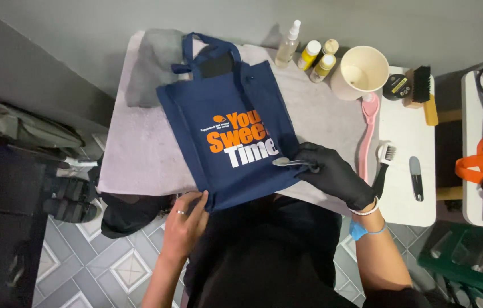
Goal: The person uses a metal spatula to scrape a white substance off a blue tote bag placed on a towel. They repeatedly dip the spatula into a white cup to collect the residue and continue scraping the bag's surface.
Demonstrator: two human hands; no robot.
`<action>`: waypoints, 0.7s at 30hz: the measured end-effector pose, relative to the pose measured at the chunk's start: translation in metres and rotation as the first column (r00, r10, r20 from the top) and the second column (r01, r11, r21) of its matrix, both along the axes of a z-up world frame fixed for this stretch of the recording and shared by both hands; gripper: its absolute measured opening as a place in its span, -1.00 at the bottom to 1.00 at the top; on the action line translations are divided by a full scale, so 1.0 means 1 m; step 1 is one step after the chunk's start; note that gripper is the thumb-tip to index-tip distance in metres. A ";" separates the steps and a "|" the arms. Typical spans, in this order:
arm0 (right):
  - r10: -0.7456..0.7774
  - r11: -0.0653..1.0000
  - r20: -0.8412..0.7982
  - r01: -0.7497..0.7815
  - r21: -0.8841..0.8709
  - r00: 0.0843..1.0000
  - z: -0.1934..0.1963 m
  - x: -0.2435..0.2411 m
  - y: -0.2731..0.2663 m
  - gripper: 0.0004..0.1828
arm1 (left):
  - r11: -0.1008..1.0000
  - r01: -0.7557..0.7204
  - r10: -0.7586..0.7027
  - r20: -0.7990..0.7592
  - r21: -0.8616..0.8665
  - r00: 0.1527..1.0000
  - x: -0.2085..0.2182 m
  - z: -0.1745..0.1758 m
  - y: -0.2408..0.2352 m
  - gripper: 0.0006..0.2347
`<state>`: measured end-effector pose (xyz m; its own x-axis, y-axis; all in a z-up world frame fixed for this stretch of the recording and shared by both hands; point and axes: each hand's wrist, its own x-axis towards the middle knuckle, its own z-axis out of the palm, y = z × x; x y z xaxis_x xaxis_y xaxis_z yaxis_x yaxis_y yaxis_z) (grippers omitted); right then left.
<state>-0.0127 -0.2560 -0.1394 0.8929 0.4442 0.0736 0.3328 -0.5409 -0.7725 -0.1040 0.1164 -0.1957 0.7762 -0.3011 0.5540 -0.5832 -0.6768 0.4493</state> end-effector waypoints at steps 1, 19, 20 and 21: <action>0.003 1.000 0.000 -0.003 0.001 1.000 0.002 -0.001 0.002 -0.66 | 1.000 -0.003 0.003 0.000 0.001 1.000 -0.001 -0.001 -0.002 -0.72; -0.233 0.964 -0.019 0.229 -0.136 0.972 0.046 -0.025 0.024 -0.88 | 0.857 -0.516 0.430 -0.538 -0.011 0.725 0.086 0.058 -0.016 -0.61; -0.302 0.944 -0.001 0.299 -0.136 0.953 0.041 -0.027 0.024 -0.88 | 0.864 -0.493 0.471 -0.522 0.108 0.711 0.092 0.048 -0.018 -0.64; -0.373 0.919 0.021 0.373 -0.130 0.928 0.037 -0.025 0.025 -0.88 | 0.858 -0.462 0.509 -0.496 0.225 0.703 0.103 0.039 -0.019 -0.66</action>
<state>-0.0374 -0.2312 -0.1028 0.9959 0.0844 0.0338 0.0845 -0.7206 -0.6882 -0.0010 0.0969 -0.1564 0.9843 0.1762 0.0119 0.1451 -0.8455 0.5139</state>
